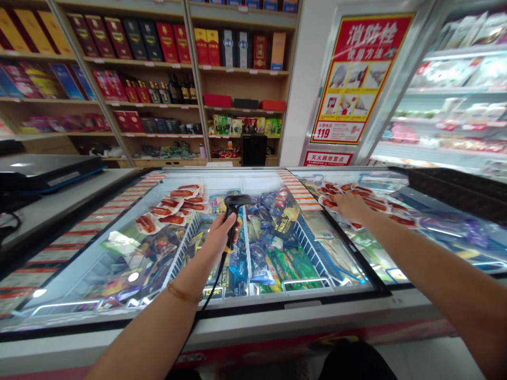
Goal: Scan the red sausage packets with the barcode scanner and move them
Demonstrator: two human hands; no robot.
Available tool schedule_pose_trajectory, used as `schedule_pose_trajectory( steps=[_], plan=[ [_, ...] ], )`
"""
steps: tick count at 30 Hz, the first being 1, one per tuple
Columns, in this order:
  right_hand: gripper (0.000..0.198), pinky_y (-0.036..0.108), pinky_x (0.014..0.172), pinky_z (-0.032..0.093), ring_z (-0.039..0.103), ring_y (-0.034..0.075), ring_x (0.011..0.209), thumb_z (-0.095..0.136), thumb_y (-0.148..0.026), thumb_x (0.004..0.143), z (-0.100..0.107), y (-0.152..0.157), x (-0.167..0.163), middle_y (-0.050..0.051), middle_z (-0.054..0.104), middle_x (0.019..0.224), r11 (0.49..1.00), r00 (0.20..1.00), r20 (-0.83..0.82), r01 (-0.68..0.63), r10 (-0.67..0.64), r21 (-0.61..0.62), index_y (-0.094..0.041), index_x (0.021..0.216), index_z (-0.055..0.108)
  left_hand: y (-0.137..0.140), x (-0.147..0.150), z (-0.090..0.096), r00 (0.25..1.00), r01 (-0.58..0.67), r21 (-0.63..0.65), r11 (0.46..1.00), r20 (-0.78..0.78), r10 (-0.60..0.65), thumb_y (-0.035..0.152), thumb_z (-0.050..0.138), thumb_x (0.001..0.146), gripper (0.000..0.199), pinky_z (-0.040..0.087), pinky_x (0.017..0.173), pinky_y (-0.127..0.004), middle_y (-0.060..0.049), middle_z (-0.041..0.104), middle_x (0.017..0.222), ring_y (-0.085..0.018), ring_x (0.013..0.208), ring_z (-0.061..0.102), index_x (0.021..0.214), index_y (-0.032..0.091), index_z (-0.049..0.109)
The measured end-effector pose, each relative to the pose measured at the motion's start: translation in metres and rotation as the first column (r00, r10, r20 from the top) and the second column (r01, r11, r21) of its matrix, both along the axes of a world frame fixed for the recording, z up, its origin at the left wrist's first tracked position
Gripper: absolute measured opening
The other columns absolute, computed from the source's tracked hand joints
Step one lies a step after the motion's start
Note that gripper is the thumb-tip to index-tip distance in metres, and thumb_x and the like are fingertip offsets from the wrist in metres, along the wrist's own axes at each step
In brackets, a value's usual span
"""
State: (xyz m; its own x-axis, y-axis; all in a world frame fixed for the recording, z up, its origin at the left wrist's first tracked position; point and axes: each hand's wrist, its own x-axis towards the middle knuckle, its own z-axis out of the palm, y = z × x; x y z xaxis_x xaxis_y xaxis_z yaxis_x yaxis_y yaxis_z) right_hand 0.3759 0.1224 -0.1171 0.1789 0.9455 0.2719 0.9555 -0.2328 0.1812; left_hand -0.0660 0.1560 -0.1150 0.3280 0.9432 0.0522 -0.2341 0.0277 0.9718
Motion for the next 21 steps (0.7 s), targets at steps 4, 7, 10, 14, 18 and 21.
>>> schedule_pose_trajectory(
  steps=[4,7,10,14,18,21],
  plan=[
    [0.02,0.038,0.079,0.043,0.063,0.029,0.092,0.047,-0.023,0.09,-0.002,0.031,-0.042,0.019,0.068,0.097,0.998,0.997,-0.047,-0.057,0.056,-0.021,-0.013,0.098,0.062,0.002,0.002,-0.004,1.0,-0.023,0.008,1.0,0.017,0.023,0.052,0.071,0.069,0.041,0.035,0.038,-0.02,0.003,0.057,0.068,-0.006,0.04,0.047,0.08,0.018,0.052],
    [0.018,0.031,0.074,0.044,0.063,0.023,0.086,0.047,-0.017,0.088,-0.01,0.05,-0.072,0.013,0.068,0.095,0.987,0.968,-0.194,-0.16,0.162,0.027,-0.015,0.097,0.063,0.003,0.002,-0.006,1.0,-0.01,0.0,1.0,0.009,0.01,0.051,0.071,0.07,0.04,0.034,0.038,-0.02,0.003,0.057,0.069,-0.006,0.04,0.047,0.081,0.018,0.052],
    [0.024,0.03,0.076,0.046,0.061,0.019,0.084,0.042,-0.011,0.086,-0.019,0.059,-0.094,0.009,0.068,0.093,0.951,0.892,-0.332,-0.279,0.307,0.13,-0.016,0.096,0.063,0.005,0.003,-0.009,1.0,0.011,-0.011,1.0,-0.008,-0.011,0.052,0.072,0.069,0.042,0.035,0.038,-0.02,0.003,0.057,0.069,-0.006,0.04,0.047,0.082,0.018,0.051],
    [0.028,0.036,0.092,0.045,0.057,0.023,0.105,0.041,-0.012,0.087,-0.024,0.053,-0.103,0.013,0.064,0.109,0.88,0.859,-0.284,-0.32,0.426,0.351,-0.016,0.104,0.063,0.009,0.005,-0.015,1.0,0.024,-0.004,1.0,-0.012,-0.024,0.056,0.072,0.067,0.046,0.033,0.036,-0.021,0.003,0.057,0.068,-0.006,0.038,0.046,0.081,0.018,0.05],
    [0.033,0.037,0.089,0.045,0.059,0.027,0.104,0.042,-0.024,0.092,-0.016,0.038,-0.1,0.015,0.064,0.113,0.936,0.948,-0.266,-0.076,0.175,0.344,-0.016,0.119,0.06,0.008,0.005,-0.013,1.0,0.028,0.006,1.0,-0.009,-0.027,0.055,0.071,0.068,0.044,0.034,0.036,-0.021,0.003,0.057,0.069,-0.006,0.039,0.047,0.081,0.018,0.05],
    [0.037,0.035,0.081,0.047,0.063,0.026,0.094,0.046,-0.044,0.093,-0.008,0.029,-0.105,0.013,0.066,0.109,0.993,0.969,-0.234,-0.05,0.073,0.105,-0.022,0.115,0.066,0.002,0.004,-0.007,0.999,0.035,0.009,0.999,-0.01,-0.035,0.052,0.07,0.072,0.04,0.034,0.037,-0.02,0.003,0.056,0.07,-0.006,0.04,0.047,0.082,0.018,0.05]
  ],
)
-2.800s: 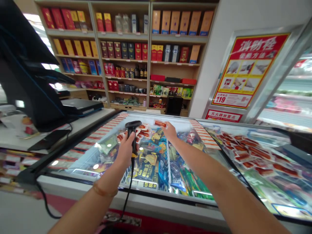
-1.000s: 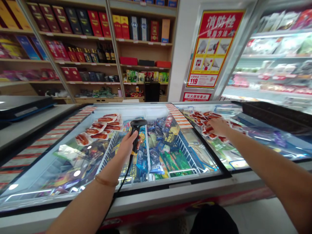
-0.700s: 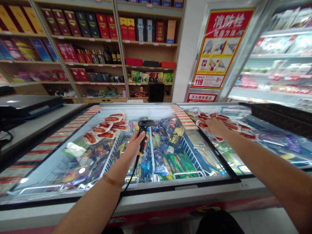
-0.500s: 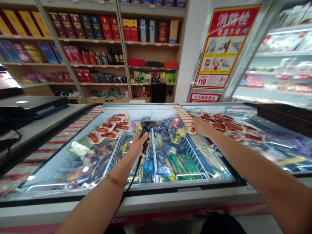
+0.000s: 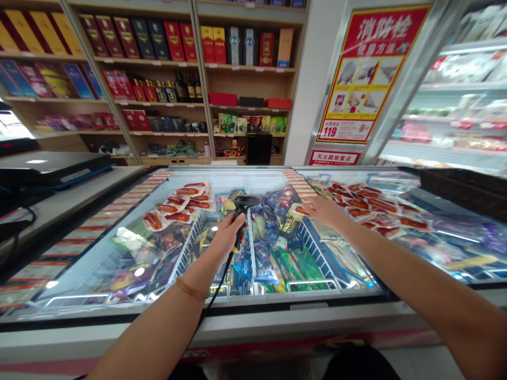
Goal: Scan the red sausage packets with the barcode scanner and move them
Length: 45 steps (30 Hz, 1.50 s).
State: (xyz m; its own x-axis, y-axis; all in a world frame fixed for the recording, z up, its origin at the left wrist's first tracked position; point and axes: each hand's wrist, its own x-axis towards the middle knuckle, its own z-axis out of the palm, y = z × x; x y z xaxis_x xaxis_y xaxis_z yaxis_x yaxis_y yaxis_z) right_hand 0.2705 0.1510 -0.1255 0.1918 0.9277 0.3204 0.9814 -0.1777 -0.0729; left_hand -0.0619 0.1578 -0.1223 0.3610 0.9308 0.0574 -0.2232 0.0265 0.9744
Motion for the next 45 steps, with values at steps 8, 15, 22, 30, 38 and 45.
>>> schedule_pose_trajectory(
  steps=[8,15,22,30,38,45],
  plan=[
    [0.026,0.037,0.097,0.044,0.055,0.022,0.112,0.045,-0.032,0.094,-0.014,0.011,-0.019,0.011,0.059,0.117,0.89,0.887,-0.076,-0.455,0.456,0.03,-0.021,0.101,0.068,0.004,0.0,-0.003,1.0,-0.01,-0.007,1.0,-0.012,0.01,0.054,0.072,0.068,0.044,0.034,0.036,-0.02,0.003,0.057,0.068,-0.006,0.039,0.047,0.081,0.018,0.05],
    [0.043,0.045,0.101,0.039,0.05,0.03,0.121,0.048,-0.036,0.091,-0.031,0.023,-0.02,0.018,0.057,0.127,0.972,0.981,-0.153,-0.082,0.117,0.221,-0.015,0.128,0.053,0.008,-0.001,-0.007,1.0,-0.006,0.014,1.0,-0.018,0.006,0.054,0.072,0.068,0.044,0.035,0.037,-0.021,0.002,0.058,0.069,-0.006,0.039,0.047,0.08,0.018,0.05],
    [0.036,0.045,0.093,0.042,0.055,0.033,0.115,0.048,-0.039,0.089,-0.039,0.015,-0.006,0.015,0.062,0.123,0.998,0.993,-0.116,0.014,-0.007,0.063,-0.019,0.116,0.059,0.003,0.0,-0.005,1.0,-0.009,0.03,1.0,-0.014,0.009,0.053,0.07,0.071,0.042,0.034,0.037,-0.02,0.002,0.058,0.071,-0.006,0.04,0.047,0.082,0.018,0.051],
    [0.03,0.031,0.069,0.044,0.061,0.023,0.081,0.063,-0.041,0.074,-0.031,0.011,0.0,0.006,0.065,0.089,0.996,0.945,-0.32,-0.037,0.061,0.08,-0.02,0.095,0.055,0.004,0.001,-0.012,0.994,0.068,0.076,0.995,-0.096,-0.06,0.054,0.07,0.071,0.043,0.034,0.037,-0.021,0.003,0.057,0.07,-0.006,0.039,0.046,0.084,0.018,0.052],
    [0.016,0.038,0.085,0.045,0.059,0.025,0.093,0.057,-0.027,0.075,-0.019,0.008,-0.018,0.009,0.066,0.097,0.878,0.886,-0.411,0.01,0.214,0.479,-0.021,0.09,0.057,-0.006,0.002,-0.005,0.98,0.169,0.147,0.975,-0.133,-0.15,0.053,0.066,0.076,0.039,0.033,0.041,-0.02,0.001,0.057,0.073,-0.005,0.043,0.047,0.085,0.017,0.054],
    [0.014,0.04,0.087,0.045,0.058,0.026,0.095,0.057,-0.028,0.081,-0.008,0.003,-0.044,0.009,0.064,0.098,0.805,0.872,-0.379,-0.029,0.311,0.593,-0.021,0.093,0.059,-0.01,0.001,-0.006,0.981,0.19,0.145,0.971,-0.062,-0.183,0.054,0.068,0.074,0.041,0.031,0.04,-0.021,-0.001,0.06,0.075,-0.007,0.044,0.048,0.089,0.017,0.057]
  ],
)
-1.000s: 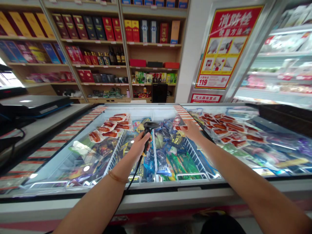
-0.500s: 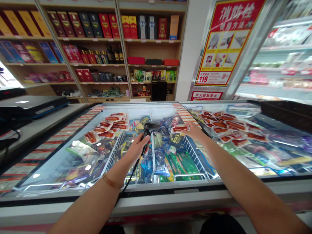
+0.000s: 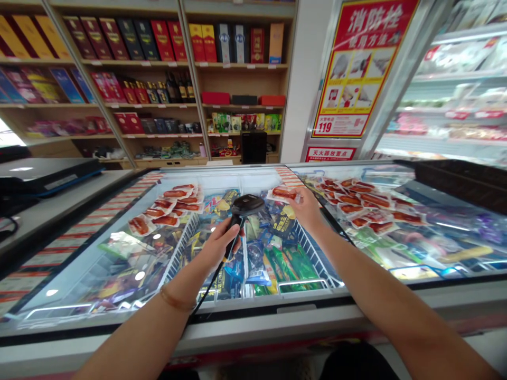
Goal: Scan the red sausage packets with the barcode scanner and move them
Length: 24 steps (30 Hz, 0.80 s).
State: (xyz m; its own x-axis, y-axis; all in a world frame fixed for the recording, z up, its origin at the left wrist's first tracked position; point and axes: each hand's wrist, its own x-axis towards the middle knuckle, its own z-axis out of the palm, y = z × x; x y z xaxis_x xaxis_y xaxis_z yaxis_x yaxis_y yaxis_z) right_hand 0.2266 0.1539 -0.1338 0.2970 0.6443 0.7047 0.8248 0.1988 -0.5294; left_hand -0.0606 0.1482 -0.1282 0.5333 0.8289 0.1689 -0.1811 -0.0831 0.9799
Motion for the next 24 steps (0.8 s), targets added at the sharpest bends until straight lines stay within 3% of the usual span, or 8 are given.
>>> schedule_pose_trajectory(
  steps=[10,16,21,24],
  plan=[
    [0.014,0.038,0.085,0.047,0.058,0.024,0.094,0.057,-0.031,0.084,0.003,-0.005,-0.012,0.008,0.063,0.098,0.998,0.999,-0.005,-0.047,0.047,0.043,-0.022,0.094,0.059,-0.002,-0.003,0.005,0.999,0.01,-0.007,1.0,0.035,-0.01,0.053,0.068,0.075,0.039,0.032,0.039,-0.021,-0.001,0.059,0.076,-0.006,0.045,0.048,0.087,0.018,0.056],
    [0.019,0.04,0.086,0.047,0.058,0.025,0.096,0.056,-0.03,0.083,-0.014,0.003,-0.008,0.009,0.062,0.102,0.999,0.999,0.006,-0.042,0.042,-0.004,-0.022,0.101,0.059,-0.003,-0.002,0.006,1.0,0.015,-0.001,1.0,0.025,-0.015,0.053,0.068,0.075,0.04,0.03,0.039,-0.02,0.0,0.058,0.075,-0.006,0.044,0.047,0.086,0.017,0.054],
    [0.019,0.044,0.094,0.045,0.056,0.026,0.105,0.05,-0.024,0.085,-0.026,0.008,-0.008,0.01,0.062,0.105,0.996,0.994,0.074,-0.078,0.08,-0.037,-0.023,0.101,0.06,-0.004,0.0,0.01,0.986,-0.16,-0.017,0.987,0.046,0.161,0.054,0.072,0.069,0.045,0.032,0.039,-0.02,0.002,0.057,0.071,-0.005,0.041,0.045,0.088,0.018,0.054],
    [0.019,0.043,0.093,0.045,0.057,0.026,0.103,0.052,-0.025,0.084,-0.024,0.013,-0.014,0.01,0.064,0.103,0.988,0.985,0.099,-0.133,0.14,-0.078,-0.023,0.101,0.062,-0.001,-0.005,0.019,0.935,-0.331,-0.106,0.938,0.098,0.341,0.058,0.072,0.065,0.048,0.032,0.037,-0.021,0.004,0.055,0.066,-0.006,0.039,0.044,0.083,0.018,0.052]
  ],
)
